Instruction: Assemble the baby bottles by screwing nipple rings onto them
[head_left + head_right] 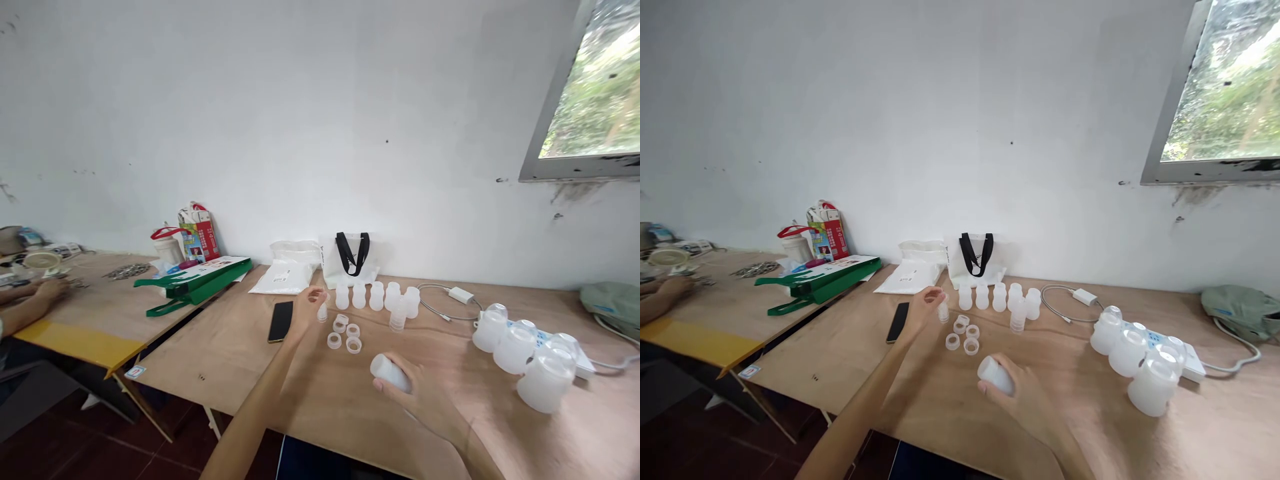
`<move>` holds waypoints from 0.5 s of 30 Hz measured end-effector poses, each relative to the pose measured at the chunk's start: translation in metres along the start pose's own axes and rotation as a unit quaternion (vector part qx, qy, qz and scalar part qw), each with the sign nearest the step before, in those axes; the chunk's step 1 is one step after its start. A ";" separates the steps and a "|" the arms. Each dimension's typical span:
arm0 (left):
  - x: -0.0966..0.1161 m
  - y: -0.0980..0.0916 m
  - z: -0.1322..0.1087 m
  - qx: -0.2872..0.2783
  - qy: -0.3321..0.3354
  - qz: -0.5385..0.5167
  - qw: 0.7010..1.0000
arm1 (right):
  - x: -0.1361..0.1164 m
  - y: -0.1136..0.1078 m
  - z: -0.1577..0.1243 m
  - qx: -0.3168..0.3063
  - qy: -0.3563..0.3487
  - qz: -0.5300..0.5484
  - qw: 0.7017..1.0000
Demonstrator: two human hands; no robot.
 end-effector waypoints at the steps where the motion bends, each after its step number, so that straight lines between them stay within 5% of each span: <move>1: -0.005 0.002 0.008 -0.004 0.002 0.017 1.000 | 0.000 0.000 0.000 -0.001 -0.002 0.000 1.000; 8: -0.033 0.021 0.028 -0.014 0.005 0.103 0.995 | 0.007 -0.002 0.001 0.000 0.002 -0.015 1.000; 15: -0.056 0.013 0.025 -0.006 -0.006 0.136 0.991 | 0.008 -0.008 -0.001 0.003 0.015 -0.012 1.000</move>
Point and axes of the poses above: each hand's wrist, its own z-axis towards the middle knuckle, its own y-axis out of the palm, x = y × z, the point moved 2 cm from there along z, towards the middle knuckle, and after that the axes turned 3 degrees about -z, right-handed, at the moved point
